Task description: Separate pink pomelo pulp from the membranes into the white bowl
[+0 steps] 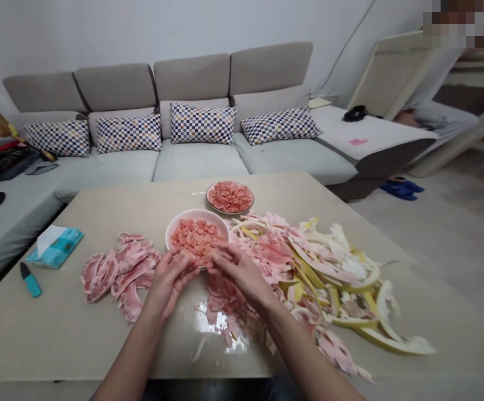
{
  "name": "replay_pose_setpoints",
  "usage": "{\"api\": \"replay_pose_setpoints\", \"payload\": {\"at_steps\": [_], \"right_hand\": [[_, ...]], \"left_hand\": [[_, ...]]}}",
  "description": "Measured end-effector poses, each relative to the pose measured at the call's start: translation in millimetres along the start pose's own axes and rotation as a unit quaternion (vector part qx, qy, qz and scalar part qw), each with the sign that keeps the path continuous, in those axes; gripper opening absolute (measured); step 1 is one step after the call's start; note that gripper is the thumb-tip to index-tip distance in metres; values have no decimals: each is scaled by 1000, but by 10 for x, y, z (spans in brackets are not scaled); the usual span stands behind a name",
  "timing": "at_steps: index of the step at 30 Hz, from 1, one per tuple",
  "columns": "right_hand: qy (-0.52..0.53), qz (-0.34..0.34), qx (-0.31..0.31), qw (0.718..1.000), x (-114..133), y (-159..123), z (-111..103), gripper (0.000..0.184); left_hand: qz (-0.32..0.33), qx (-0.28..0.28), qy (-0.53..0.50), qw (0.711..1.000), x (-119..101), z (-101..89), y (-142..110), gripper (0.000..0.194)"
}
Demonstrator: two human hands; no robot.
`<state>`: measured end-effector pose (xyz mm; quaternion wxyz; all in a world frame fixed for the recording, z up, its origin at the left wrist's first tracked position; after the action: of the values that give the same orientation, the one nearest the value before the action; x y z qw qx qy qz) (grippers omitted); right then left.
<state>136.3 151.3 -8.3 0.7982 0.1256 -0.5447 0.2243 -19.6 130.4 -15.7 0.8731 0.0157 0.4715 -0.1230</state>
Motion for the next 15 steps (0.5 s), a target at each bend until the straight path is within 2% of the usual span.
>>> {"api": "replay_pose_setpoints", "payload": {"at_steps": [3, 6, 10, 13, 15], "right_hand": [[-64, -29, 15, 997, 102, 102, 73, 24], [-160, -46, 12, 986, 217, 196, 108, 23], [-260, -57, -10, 964, 348, 318, 116, 27], [-245, -55, 3, 968, 342, 389, 123, 23], [-193, -39, 18, 980, 269, 417, 110, 24]], "left_hand": [[1, 7, 75, 997, -74, 6, 87, 49], [-3, 9, 204, 979, -176, -3, 195, 39], [49, 24, 337, 940, -370, -15, 348, 29], [62, 33, 375, 924, -440, -36, 428, 23], [56, 44, 358, 931, -429, -49, 455, 22]]}}
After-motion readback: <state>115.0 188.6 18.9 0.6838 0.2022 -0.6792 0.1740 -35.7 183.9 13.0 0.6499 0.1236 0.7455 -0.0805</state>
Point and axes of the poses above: each hand's wrist, its own y-axis towards the middle knuckle, its own z-axis out of the palm, x = y × z, the point moved 6 cm from there along y, towards the middle knuckle, and after that the axes turned 15 degrees about x, right-handed, at the moved point
